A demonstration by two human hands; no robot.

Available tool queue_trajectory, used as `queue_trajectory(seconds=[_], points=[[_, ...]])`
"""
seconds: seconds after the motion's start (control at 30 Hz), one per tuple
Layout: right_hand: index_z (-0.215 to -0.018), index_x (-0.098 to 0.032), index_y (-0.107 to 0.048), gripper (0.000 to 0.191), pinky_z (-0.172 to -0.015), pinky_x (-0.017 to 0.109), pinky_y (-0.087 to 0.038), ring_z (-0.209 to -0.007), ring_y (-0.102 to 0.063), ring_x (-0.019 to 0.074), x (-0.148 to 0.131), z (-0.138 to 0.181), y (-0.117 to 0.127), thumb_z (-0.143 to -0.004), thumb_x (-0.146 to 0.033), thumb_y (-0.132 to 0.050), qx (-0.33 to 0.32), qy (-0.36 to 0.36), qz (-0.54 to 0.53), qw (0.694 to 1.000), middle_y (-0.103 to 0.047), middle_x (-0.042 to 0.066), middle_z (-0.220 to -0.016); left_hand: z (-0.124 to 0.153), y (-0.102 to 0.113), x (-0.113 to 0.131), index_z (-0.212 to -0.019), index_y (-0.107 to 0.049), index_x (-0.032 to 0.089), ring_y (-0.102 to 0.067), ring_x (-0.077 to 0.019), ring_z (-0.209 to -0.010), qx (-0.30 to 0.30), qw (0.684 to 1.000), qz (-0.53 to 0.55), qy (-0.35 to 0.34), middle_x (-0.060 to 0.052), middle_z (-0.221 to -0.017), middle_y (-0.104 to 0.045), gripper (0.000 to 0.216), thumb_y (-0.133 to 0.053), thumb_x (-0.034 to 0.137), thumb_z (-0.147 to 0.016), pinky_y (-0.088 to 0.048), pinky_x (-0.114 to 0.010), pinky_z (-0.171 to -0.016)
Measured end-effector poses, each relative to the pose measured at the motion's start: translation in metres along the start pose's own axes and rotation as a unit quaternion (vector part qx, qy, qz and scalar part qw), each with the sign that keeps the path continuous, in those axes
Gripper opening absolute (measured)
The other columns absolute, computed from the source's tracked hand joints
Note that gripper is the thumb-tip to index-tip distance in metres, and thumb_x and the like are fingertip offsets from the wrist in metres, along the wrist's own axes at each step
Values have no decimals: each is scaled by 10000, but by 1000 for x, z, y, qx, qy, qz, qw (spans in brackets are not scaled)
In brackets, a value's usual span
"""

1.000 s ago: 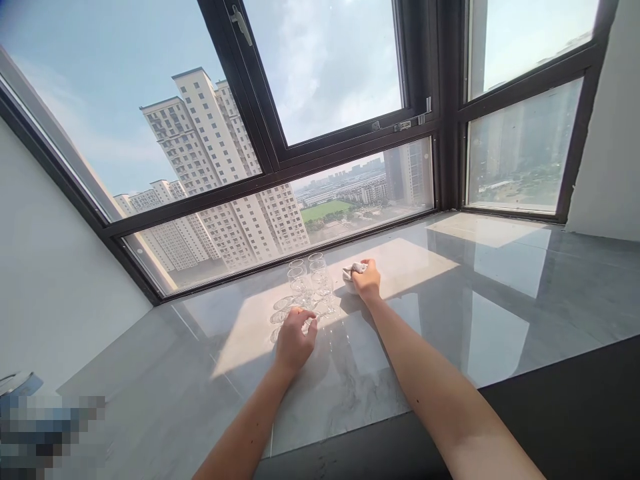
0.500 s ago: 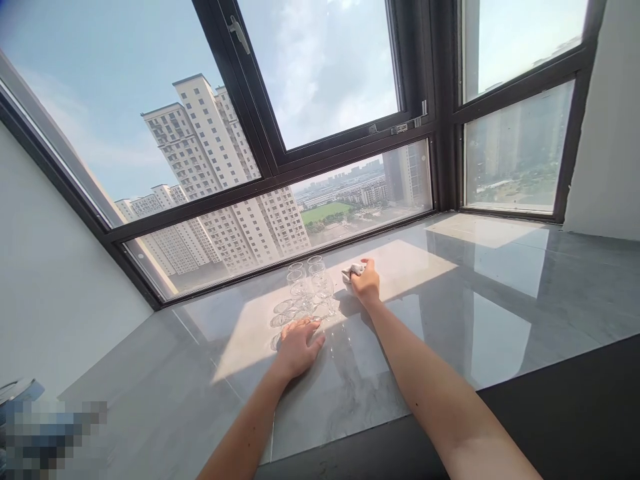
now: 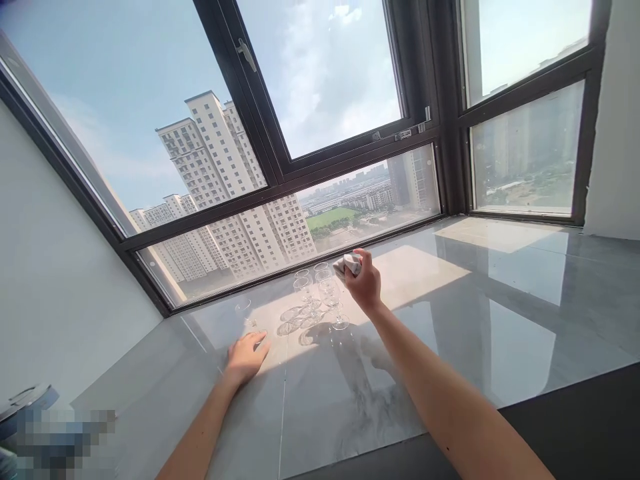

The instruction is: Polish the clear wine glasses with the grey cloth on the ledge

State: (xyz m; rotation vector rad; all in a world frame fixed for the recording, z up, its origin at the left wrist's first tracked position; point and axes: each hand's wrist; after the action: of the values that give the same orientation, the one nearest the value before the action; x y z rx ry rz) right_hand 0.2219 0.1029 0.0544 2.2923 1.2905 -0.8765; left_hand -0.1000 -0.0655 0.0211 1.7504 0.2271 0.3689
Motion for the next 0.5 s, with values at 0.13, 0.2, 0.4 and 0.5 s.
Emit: queue_trajectory(seconds=[0.13,0.2,0.4,0.5], points=[[-1112,-236,-538,342,-663,310,-490,-702,-627,177,-29,3,9,-783,-301,-608,35,38,-51,997,-675,15,-831,-28,-11,-21,-1346,-592,283,-443,-284,-1336,38,999,-20,10,-61,-1448,-533,492,-453,443,-902,-230,-484,-1160],[-1103,-237,-538,348,-660,310,-493,-692,-624,170,-41,4,14,-771,-288,-627,47,40,-74,995,-679,6,-823,-36,-16,-25,-1368,-566,296,-415,-283,-1360,42,999,-18,15,-55,-1471,-510,490,-416,435,-923,-201,-502,-1169],[-1069,-243,-534,325,-609,281,-466,-624,-578,142,-69,17,21,-763,-260,-643,21,52,-117,991,-659,-25,-771,-48,-21,-28,-1399,-512,315,-375,-296,-1388,40,998,-12,41,-61,-1522,-442,499,-331,445,-952,-168,-559,-1162],[-1056,-246,-520,326,-557,250,-416,-562,-514,118,-77,30,19,-755,-225,-642,-28,63,-137,988,-627,-49,-727,-47,-21,-29,-1380,-528,298,-409,-303,-1354,63,996,-16,63,-92,-1474,-490,498,-354,455,-940,-189,-556,-1152]])
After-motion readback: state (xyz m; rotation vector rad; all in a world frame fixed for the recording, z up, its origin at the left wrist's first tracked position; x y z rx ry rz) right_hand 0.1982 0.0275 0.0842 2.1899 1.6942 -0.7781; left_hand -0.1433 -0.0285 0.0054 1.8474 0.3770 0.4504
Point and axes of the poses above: each hand's wrist, its own z-axis away from the middle knuckle, its own y-axis out of the back of the hand, x = y × z
